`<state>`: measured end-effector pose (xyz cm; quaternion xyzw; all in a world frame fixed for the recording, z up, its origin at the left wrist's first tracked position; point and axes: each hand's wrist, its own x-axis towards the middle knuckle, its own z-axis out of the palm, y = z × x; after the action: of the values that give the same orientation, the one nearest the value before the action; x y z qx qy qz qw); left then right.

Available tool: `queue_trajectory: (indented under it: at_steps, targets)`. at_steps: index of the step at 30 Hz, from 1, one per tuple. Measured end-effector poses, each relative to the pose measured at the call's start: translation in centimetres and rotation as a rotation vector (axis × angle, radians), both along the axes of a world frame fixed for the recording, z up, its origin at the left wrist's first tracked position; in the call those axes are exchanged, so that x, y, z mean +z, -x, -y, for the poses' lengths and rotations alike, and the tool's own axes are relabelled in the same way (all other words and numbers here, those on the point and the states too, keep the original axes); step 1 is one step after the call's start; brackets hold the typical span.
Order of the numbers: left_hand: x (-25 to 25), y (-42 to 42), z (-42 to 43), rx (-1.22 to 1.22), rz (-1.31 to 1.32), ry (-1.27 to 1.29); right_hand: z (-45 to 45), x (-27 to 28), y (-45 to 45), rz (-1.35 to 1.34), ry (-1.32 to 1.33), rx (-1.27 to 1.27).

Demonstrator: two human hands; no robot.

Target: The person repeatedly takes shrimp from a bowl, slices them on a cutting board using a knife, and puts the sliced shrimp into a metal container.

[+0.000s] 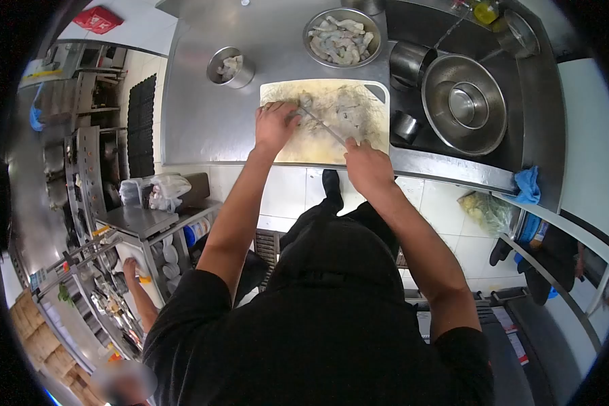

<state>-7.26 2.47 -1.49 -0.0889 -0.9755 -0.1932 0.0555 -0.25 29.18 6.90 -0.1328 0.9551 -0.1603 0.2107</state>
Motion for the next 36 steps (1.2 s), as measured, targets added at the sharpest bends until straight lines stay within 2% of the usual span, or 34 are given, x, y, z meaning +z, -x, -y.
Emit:
queue_trajectory:
  at_steps: [8,14,20,25,28,30,33,36]
  targets:
    - [-0.8,-0.1,-0.3,0.016,-0.023,-0.041,3.4,-2.0,1.6,0.079,-0.111,-0.011]
    - [-1.9,0.0,-0.3,0.057,-0.006,-0.048,3.9,-6.2,2.8,0.034,0.009,-0.012]
    - [-0.9,-0.5,-1.4,0.261,0.151,-0.105,-1.2,-3.7,0.1,0.112,-0.146,-0.024]
    - [0.1,-0.8,-0.9,0.271,0.118,-0.259,-1.1,-3.1,0.7,0.078,-0.054,-0.036]
    - [-1.1,-0.6,-0.4,0.188,0.103,-0.244,0.5,-4.4,2.5,0.1,0.022,-0.081]
    - [-1.4,-0.5,-0.5,0.247,0.13,-0.303,1.4,-6.2,3.9,0.126,0.109,-0.143]
    - [-1.2,-0.6,-0.6,0.317,0.205,-0.349,3.0,-6.5,5.9,0.442,0.265,-0.243]
    - [-1.1,-0.4,-0.6,0.349,0.219,-0.335,4.3,-7.7,5.8,0.325,0.27,-0.194]
